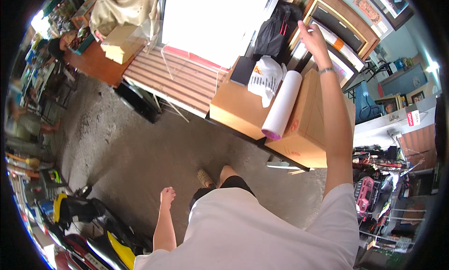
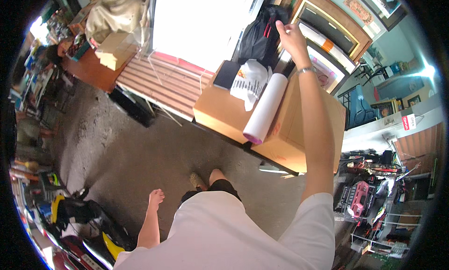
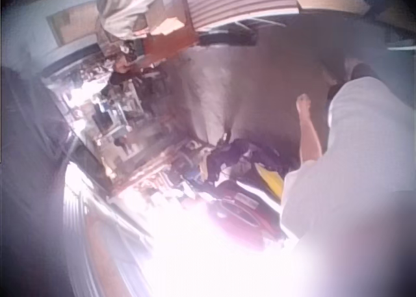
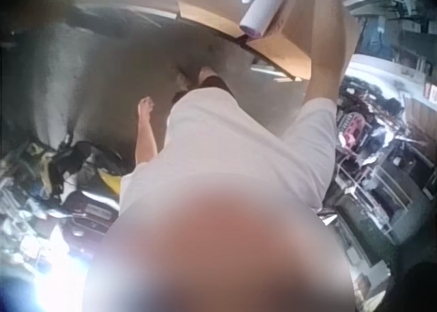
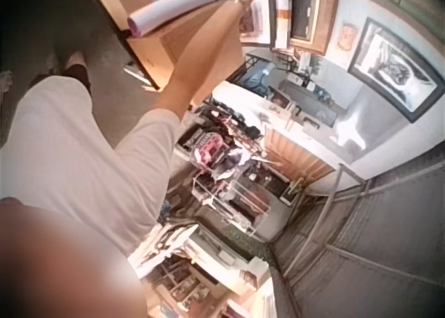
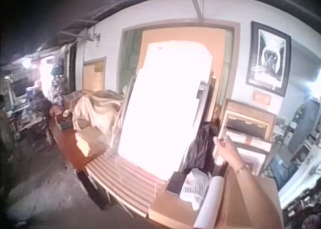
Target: The person measures and marks white panels on a workbench using a metal ruler and a utility knife, then cuts along the marked lines. After cutting, the person retrieves a black pouch, opens it, and removes several small colorful items, placing them on the panel.
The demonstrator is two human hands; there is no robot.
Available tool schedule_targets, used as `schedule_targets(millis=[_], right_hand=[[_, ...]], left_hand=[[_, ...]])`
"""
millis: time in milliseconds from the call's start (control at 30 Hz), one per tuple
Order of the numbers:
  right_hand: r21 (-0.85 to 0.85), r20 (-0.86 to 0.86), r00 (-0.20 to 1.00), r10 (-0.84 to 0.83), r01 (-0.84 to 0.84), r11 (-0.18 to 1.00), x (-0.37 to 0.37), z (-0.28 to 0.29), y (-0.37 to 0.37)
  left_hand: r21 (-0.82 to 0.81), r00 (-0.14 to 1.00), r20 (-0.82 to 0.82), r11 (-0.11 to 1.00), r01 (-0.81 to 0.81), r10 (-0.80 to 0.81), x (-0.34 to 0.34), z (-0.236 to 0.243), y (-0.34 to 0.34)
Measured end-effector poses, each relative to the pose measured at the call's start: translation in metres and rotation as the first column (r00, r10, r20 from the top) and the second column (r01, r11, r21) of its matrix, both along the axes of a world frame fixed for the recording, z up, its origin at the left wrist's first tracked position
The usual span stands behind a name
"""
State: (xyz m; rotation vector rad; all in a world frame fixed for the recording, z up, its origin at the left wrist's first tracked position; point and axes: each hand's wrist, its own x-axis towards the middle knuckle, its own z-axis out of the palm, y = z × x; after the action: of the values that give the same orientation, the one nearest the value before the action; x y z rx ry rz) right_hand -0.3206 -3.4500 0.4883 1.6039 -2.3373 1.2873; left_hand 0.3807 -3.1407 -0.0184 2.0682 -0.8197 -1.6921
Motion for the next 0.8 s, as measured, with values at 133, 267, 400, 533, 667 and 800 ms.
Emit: schedule_targets(millis=[133, 267, 400, 533, 667, 800], right_hand=[[0.216, -0.117, 0.986, -0.118, 0.141, 0.966, -0.04, -0.008, -0.097], [0.42, -0.204, 0.965, -0.165, 0.239, 0.875, -0.047, -0.034, -0.169], [0.628, -0.32, 0.947, -0.039, 0.242, 0.74, -0.07, -0.052, -0.182], [0.583, -0.212, 0.961, -0.176, 0.269, 0.767, -0.096, -0.058, -0.169], [0.5, -0.294, 0.933, -0.206, 0.334, 0.799, -0.11, -0.052, -0.158], [0.394, -0.329, 0.899, -0.288, 0.408, 0.823, -0.125, -0.021, -0.147]], left_hand=[[-0.065, 1.0, 0.004, 0.998, -0.019, 0.019, 0.005, 0.018, -0.097], [-0.038, 0.997, 0.053, 0.998, -0.049, 0.051, -0.015, 0.03, -0.147], [0.028, 1.0, 0.01, 0.999, -0.023, 0.023, -0.042, 0.043, -0.157], [0.086, 0.989, 0.057, 0.987, 0.135, -0.14, -0.069, 0.039, -0.149], [0.122, 0.946, -0.118, 0.941, 0.316, -0.303, -0.08, 0.02, -0.176], [0.057, 0.861, -0.041, 0.859, 0.509, -0.508, -0.075, 0.016, -0.244]])
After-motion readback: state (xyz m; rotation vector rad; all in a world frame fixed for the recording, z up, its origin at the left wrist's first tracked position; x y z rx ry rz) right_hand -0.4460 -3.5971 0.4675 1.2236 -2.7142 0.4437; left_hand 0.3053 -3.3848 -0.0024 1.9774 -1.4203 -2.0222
